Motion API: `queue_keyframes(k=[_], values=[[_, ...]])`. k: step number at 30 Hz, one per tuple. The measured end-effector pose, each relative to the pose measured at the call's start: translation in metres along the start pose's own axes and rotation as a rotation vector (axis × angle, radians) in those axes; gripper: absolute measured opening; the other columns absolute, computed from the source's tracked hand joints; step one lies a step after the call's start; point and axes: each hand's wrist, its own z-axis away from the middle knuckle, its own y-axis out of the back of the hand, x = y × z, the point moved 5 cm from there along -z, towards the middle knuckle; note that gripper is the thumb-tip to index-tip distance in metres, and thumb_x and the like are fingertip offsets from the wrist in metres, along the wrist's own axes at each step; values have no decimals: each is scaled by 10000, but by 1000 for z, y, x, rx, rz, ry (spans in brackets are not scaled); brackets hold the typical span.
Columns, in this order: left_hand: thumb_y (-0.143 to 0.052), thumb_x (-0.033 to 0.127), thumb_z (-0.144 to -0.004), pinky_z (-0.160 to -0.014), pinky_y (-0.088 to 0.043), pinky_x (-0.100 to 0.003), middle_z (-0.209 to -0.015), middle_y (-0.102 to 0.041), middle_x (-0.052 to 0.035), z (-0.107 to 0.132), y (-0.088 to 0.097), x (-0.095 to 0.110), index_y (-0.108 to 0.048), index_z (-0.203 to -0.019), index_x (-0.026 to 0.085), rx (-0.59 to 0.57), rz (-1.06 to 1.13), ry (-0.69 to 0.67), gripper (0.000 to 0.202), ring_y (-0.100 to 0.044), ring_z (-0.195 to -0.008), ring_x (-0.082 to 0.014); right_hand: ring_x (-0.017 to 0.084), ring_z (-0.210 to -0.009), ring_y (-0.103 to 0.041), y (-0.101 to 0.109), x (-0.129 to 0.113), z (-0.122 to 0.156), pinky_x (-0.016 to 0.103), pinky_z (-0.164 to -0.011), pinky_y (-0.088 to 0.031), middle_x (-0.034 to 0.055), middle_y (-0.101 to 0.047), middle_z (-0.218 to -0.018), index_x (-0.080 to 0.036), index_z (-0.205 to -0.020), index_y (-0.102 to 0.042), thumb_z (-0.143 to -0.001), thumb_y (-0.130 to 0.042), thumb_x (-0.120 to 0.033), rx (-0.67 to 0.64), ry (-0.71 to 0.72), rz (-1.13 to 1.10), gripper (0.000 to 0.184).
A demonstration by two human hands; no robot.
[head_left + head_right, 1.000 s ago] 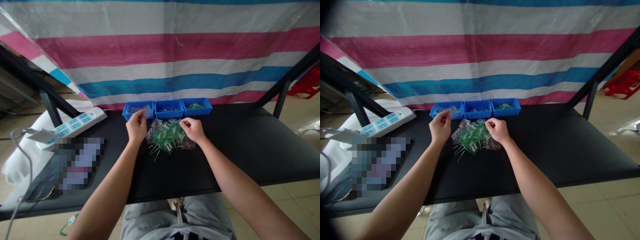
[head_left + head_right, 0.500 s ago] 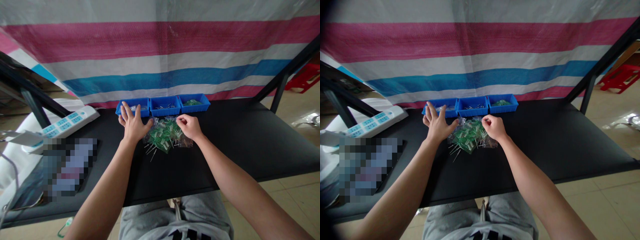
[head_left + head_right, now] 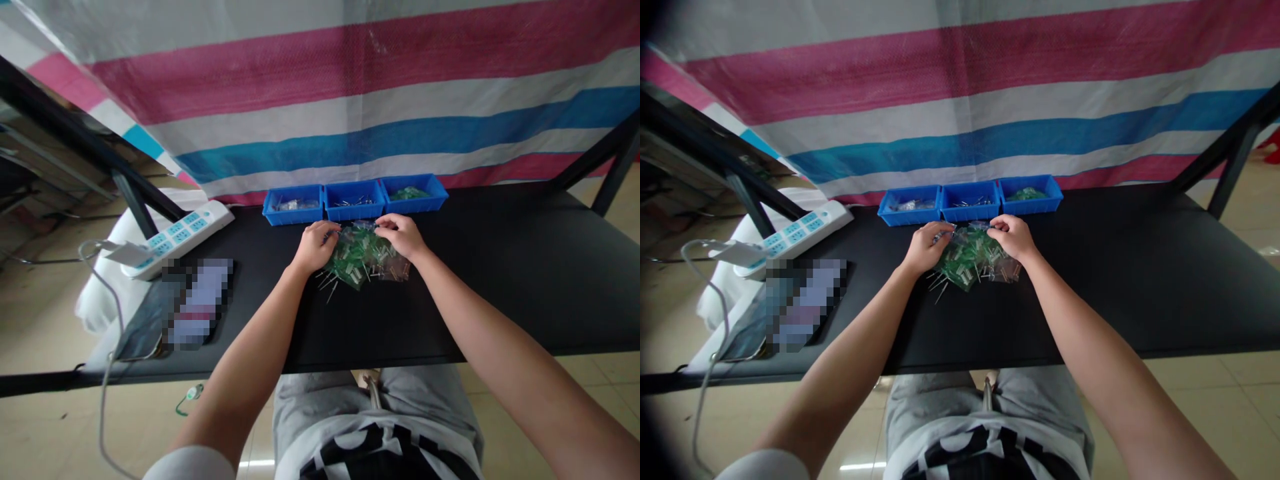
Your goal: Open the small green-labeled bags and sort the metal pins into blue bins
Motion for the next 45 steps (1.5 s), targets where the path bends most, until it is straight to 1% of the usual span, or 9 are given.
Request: queue_keyframes(k=[7, 13, 18, 23, 26, 32, 39, 42, 45], values=[[-497, 241, -837, -903, -513, -345, -979, -736, -66, 0, 3, -7, -710, -936, 176, 42, -91, 88, 244, -662, -946, -208, 195, -804, -591, -5, -8, -7, 324, -726, -453, 33, -644, -932, -228, -901, -713, -683, -666, -371, -106, 31, 349, 265], [-522, 268, -819, -876, -521, -351, -964, -736, -77, 0, 2, -9, -718, -929, 172, 36, -111, 132, 245, -669, -922, -220, 180, -744, -586, -3, -9, -1, 317, -697, -472, 48, -648, -939, -211, -932, -713, -715, -665, -353, -29, 140, 319, 264], [-523, 283, -827, -890, -524, -349, -982, -739, -72, 1, 7, -7, -717, -945, 180, 52, -96, 134, 249, -675, -916, -213, 196, -795, -612, -3, -7, -3, 336, -761, -503, 75, -654, -937, -178, -955, -722, -747, -648, -305, 41, 231, 235, 255], [-514, 317, -847, -920, -511, -352, -982, -747, -62, 3, 7, 4, -723, -979, 187, 32, -146, 80, 280, -677, -937, -216, 241, -988, -602, -6, -14, 2, 410, -945, -454, 98, -692, -1026, -184, -1025, -739, -799, -624, -264, -6, 354, 308, 266], [-515, 291, -840, -930, -506, -358, -962, -753, -59, 4, 3, 11, -728, -965, 185, 13, -174, 58, 268, -680, -944, -223, 252, -1055, -572, -10, -18, 6, 439, -985, -425, 101, -699, -1116, -202, -1039, -753, -839, -599, -274, -48, 406, 354, 262], [-510, 270, -840, -892, -521, -341, -941, -754, -63, 5, 5, 11, -734, -935, 178, 46, -155, 76, 260, -685, -914, -219, 298, -1216, -514, -16, -21, 12, 541, -1012, -369, 94, -668, -1254, -266, -1046, -752, -874, -589, -402, -154, 353, 400, 273], [-509, 280, -847, -868, -524, -342, -907, -745, -59, 5, 6, 10, -728, -917, 189, 52, -158, 66, 246, -678, -891, -218, 316, -1355, -440, -19, -23, 16, 565, -1046, -318, 136, -590, -1356, -260, -1123, -716, -878, -550, -523, -203, 300, 446, 396], [-511, 267, -843, -866, -526, -341, -903, -744, -58, 5, 6, 11, -726, -920, 190, 47, -163, 61, 241, -675, -885, -216, 312, -1344, -457, -21, -23, 17, 564, -1044, -324, 132, -567, -1382, -254, -1181, -682, -876, -549, -528, -221, 289, 448, 431], [-514, 254, -839, -869, -525, -340, -910, -743, -60, 4, 7, 12, -727, -921, 188, 50, -170, 62, 237, -672, -895, -216, 300, -1303, -509, -20, -25, 17, 559, -1045, -333, 117, -621, -1322, -241, -1197, -667, -889, -541, -481, -204, 289, 400, 411]])
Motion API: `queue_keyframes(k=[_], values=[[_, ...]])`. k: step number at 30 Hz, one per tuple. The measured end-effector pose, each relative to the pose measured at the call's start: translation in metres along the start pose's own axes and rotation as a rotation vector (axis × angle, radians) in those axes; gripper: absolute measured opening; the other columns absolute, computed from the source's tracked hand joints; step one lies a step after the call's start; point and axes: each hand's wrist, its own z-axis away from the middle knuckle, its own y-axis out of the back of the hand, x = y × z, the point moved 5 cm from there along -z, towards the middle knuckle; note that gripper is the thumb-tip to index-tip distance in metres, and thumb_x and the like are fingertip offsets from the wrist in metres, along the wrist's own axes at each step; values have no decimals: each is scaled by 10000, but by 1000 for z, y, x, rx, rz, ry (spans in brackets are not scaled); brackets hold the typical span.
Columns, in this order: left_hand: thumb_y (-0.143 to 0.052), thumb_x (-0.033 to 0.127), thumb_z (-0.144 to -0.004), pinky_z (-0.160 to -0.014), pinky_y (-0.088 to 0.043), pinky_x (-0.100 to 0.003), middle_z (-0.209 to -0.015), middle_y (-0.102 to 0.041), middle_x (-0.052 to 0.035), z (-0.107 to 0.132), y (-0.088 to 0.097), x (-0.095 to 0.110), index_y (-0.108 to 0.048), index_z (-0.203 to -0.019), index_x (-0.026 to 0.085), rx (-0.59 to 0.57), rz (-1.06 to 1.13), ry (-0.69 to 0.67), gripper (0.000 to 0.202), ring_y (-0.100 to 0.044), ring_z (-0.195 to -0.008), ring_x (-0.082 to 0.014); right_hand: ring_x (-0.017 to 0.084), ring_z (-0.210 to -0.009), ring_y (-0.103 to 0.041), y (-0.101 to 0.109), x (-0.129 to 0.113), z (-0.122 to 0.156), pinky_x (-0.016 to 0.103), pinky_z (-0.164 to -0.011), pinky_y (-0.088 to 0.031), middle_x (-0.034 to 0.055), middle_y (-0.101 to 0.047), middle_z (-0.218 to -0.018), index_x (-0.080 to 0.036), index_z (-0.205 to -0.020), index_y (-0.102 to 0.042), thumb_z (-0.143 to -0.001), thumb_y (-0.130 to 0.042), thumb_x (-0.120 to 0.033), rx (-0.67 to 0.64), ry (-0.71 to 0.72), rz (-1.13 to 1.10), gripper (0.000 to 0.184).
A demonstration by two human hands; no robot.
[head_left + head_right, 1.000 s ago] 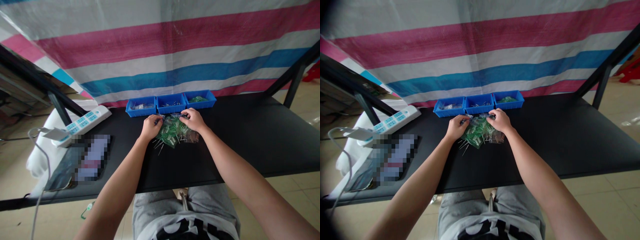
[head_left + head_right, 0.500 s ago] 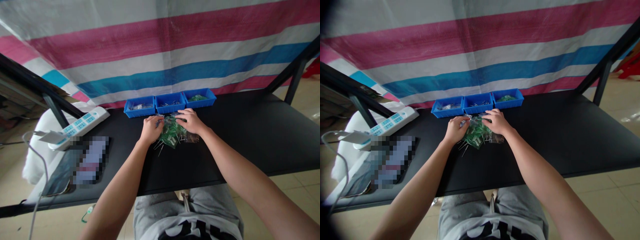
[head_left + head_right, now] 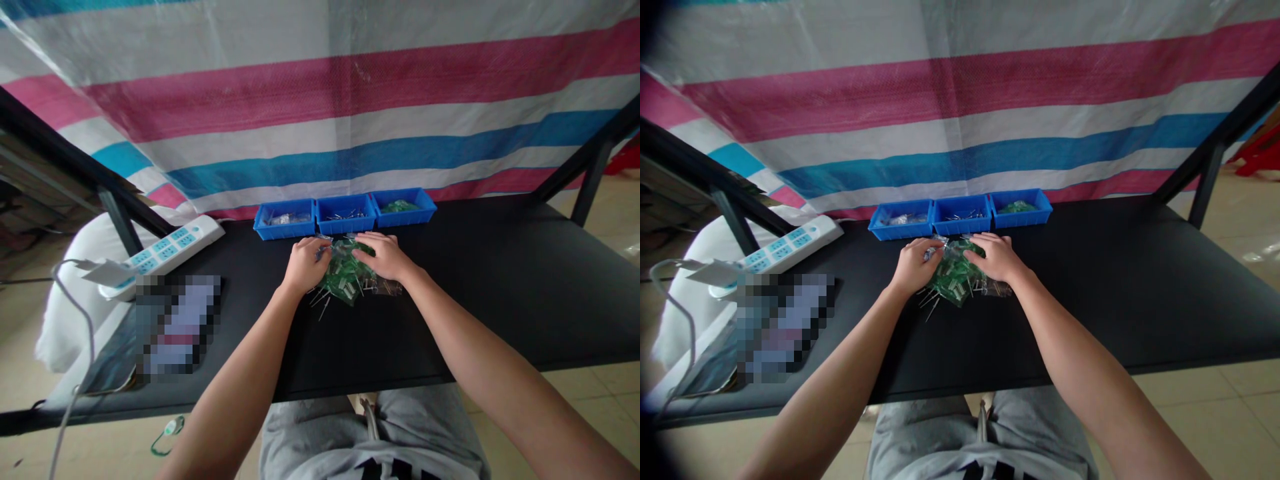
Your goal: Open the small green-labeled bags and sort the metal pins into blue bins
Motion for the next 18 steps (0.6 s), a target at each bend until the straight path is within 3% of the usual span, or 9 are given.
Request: queue_keyframes(k=[5, 9, 13, 18], values=[[-519, 244, -836, -893, -512, -365, -944, -738, -68, 1, 3, 0, -720, -941, 181, 23, -2, 32, 236, -662, -925, -226, 292, -1225, -579, 16, 1, -1, 491, -1034, -399, 109, -716, -1156, -196, -1046, -734, -842, -586, -354, 202, -27, -245, 298], [-502, 253, -852, -900, -500, -361, -980, -728, -68, 2, 6, 4, -699, -976, 183, 41, 1, 14, 244, -650, -943, -220, 241, -848, -704, 24, 14, -1, 380, -760, -535, 80, -764, -901, -172, -878, -745, -757, -652, -374, 351, -195, -648, 253], [-490, 277, -875, -910, -484, -383, -1019, -720, -83, 2, 5, 16, -654, -1060, 174, -4, -45, -73, 268, -638, -975, -235, 182, -659, -679, 16, 17, -3, 286, -541, -495, 67, -754, -842, -168, -822, -705, -619, -763, -349, 273, -355, -1034, 279], [-496, 306, -890, -921, -480, -413, -1041, -716, -103, 5, 3, 24, -507, -1239, 147, -47, 11, -101, 383, -652, -1017, -251, 173, -660, -690, 8, 4, -1, 270, -532, -507, 53, -747, -846, -175, -797, -666, -561, -809, -284, 146, -421, -1193, 297]])
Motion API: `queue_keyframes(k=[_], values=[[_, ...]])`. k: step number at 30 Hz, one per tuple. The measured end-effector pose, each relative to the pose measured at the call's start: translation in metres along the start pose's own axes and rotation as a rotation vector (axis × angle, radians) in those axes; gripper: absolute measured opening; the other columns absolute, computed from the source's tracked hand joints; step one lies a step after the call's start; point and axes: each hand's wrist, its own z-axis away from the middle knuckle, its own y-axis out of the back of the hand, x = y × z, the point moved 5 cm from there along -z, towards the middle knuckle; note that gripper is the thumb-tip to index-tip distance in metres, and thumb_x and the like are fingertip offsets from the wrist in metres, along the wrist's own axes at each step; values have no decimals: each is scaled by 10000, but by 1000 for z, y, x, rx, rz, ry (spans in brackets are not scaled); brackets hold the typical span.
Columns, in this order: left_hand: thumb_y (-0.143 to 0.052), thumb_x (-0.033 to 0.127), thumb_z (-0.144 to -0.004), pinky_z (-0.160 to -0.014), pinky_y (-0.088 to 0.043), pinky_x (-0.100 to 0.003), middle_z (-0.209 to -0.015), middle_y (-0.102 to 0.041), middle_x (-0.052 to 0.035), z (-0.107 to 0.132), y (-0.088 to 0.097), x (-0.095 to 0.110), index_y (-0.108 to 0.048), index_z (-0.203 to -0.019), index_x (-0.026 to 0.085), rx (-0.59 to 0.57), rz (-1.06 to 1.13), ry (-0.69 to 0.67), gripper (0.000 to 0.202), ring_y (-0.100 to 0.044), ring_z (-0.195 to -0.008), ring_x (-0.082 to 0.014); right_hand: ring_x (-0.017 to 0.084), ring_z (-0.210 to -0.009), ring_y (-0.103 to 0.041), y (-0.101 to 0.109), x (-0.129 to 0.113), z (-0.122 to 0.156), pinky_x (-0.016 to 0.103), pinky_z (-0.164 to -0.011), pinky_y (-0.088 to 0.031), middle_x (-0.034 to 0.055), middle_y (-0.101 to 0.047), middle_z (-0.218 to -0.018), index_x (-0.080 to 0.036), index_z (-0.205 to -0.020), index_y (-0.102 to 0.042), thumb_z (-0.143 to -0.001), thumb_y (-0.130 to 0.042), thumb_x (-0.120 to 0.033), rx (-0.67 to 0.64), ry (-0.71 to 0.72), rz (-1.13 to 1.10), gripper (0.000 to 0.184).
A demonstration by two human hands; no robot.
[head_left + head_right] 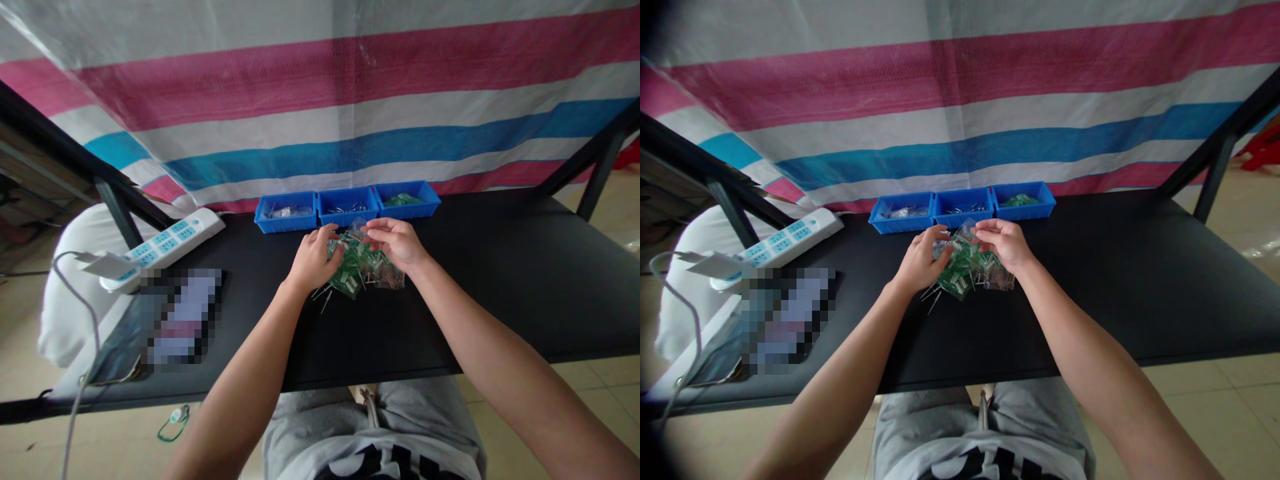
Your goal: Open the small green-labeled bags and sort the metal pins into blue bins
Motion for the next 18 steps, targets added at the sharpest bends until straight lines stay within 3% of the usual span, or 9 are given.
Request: queue_keyframes(k=[4, 7, 9, 12, 14, 18], values=[[-516, 326, -885, -925, -492, -394, -1052, -716, -96, 2, 1, 4, -445, -1292, 157, -1, 136, -29, 446, -665, -1036, -236, 168, -645, -688, -8, 0, 5, 265, -519, -507, 30, -737, -823, -192, -892, -641, -553, -820, -280, -27, 3, -16, 394], [-564, 335, -863, -886, -519, -350, -1054, -726, -80, 2, 2, 6, -433, -1332, 175, 8, 229, 26, 513, -686, -982, -213, 166, -634, -672, -11, 1, 6, 270, -517, -504, 12, -725, -781, -209, -1026, -633, -537, -829, -257, -29, 12, -2, 529], [-597, 298, -842, -869, -528, -332, -1026, -737, -62, 1, 1, 9, -467, -1326, 184, 19, 252, 64, 514, -693, -950, -201, 161, -634, -653, -13, 2, 7, 287, -546, -512, 11, -709, -757, -195, -998, -664, -540, -829, -260, -54, 34, 34, 491], [-596, 200, -827, -872, -528, -326, -957, -748, -40, 0, 1, 14, -649, -1103, 199, 50, 237, 30, 281, -690, -925, -188, 171, -713, -650, -15, 0, 7, 336, -675, -537, 27, -695, -775, -179, -753, -700, -546, -832, -298, -82, 145, 118, 273], [-588, 157, -822, -888, -522, -339, -975, -745, -45, 0, 3, 17, -709, -888, 204, 95, 211, -35, 146, -682, -938, -187, 199, -858, -659, -16, -4, 8, 363, -792, -534, 49, -702, -882, -183, -615, -676, -547, -834, -327, -77, 231, 180, 225], [-592, 132, -811, -912, -512, -383, -1103, -715, -66, 2, 8, 20, -717, -764, 204, 241, 164, -118, 152, -655, -1020, -206, 228, -1017, -631, -17, -9, 10, 374, -862, -511, 71, -692, -1053, -187, -585, -680, -567, -824, -343, -85, 303, 235, 213]])
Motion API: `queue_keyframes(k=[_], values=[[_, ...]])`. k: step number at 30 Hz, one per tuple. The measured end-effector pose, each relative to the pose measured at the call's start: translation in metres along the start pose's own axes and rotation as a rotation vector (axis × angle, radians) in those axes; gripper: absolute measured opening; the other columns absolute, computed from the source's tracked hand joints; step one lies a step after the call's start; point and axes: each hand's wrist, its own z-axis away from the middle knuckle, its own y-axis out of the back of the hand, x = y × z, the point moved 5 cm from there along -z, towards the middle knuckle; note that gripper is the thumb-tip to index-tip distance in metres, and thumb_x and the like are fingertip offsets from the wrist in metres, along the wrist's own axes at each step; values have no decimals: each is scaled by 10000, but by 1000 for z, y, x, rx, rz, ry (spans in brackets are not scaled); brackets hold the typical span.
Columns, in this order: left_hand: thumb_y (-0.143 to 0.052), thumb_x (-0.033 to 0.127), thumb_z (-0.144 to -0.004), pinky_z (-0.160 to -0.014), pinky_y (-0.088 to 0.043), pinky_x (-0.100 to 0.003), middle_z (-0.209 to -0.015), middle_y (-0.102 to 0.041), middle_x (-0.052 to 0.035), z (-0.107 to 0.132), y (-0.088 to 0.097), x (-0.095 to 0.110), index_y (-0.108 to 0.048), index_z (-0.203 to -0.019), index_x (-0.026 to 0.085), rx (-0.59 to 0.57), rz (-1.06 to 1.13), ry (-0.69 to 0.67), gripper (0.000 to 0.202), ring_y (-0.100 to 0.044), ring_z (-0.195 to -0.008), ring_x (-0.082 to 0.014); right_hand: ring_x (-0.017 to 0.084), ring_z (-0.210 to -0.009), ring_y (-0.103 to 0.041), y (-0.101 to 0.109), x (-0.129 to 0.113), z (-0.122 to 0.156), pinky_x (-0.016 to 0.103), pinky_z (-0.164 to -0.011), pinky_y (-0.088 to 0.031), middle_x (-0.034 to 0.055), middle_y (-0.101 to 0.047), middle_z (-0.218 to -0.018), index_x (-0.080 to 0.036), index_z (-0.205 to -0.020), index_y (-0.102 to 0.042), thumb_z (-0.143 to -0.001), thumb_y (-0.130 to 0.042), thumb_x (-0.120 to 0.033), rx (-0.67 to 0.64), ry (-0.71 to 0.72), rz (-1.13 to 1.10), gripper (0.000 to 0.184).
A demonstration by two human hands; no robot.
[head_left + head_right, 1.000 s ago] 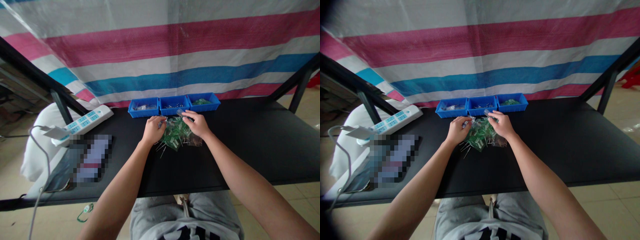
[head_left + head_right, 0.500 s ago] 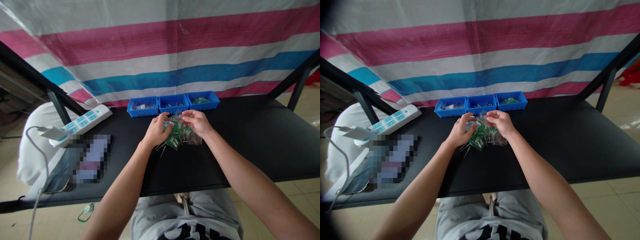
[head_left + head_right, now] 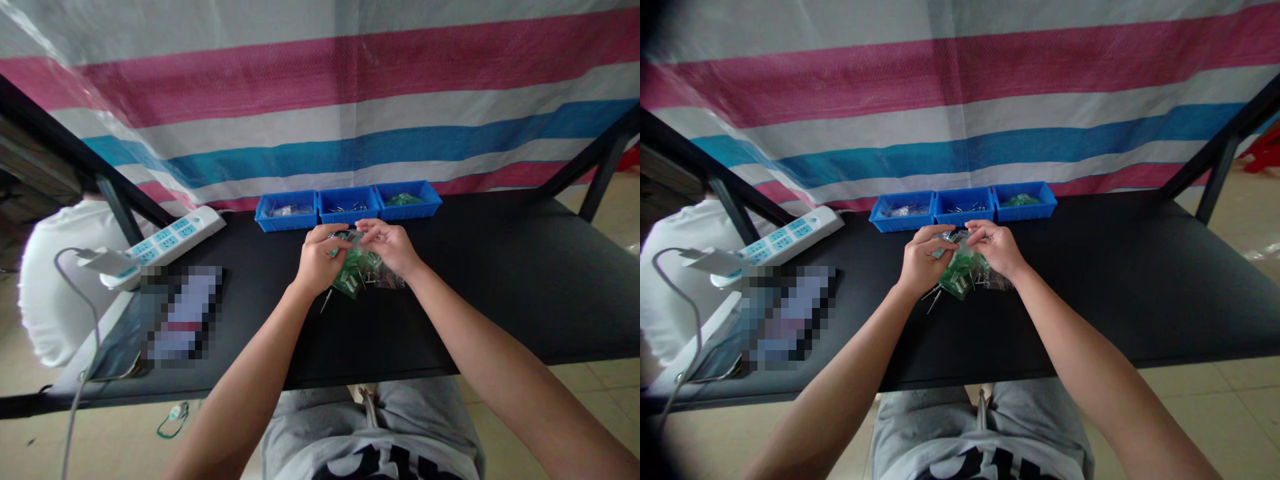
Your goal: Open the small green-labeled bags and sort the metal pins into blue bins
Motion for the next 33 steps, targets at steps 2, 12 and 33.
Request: queue_keyframes(k=[2, 12, 33], values=[[-587, 141, -825, -896, -523, -365, -1078, -720, -67, 1, 1, 1, -713, -773, 200, 28, 46, -21, 148, -660, -1001, -194, 208, -919, -647, -1, -1, 0, 354, -811, -511, 67, -708, -962, -182, -608, -687, -588, -816, -335, -4, 4, -6, 201], [-628, 267, -822, -628, -510, -210, -792, -704, 0, 5, 0, -8, -561, -1122, 195, 78, 189, 209, 316, -662, -701, -122, 121, -514, -532, -7, 0, 3, 263, -522, -401, -19, -601, -559, -166, -869, -694, -695, -728, -407, -45, -98, -5, 299], [-672, 379, -737, -1108, -254, -639, -1608, -174, -115, -4, 33, -83, -538, -1345, 239, 59, -407, 712, 639, -164, -1449, -424, 167, -636, -637, 19, 2, -4, 275, -607, -465, 52, -709, -698, -154, -789, -711, -745, -623, -322, 49, 14, 465, 195]])
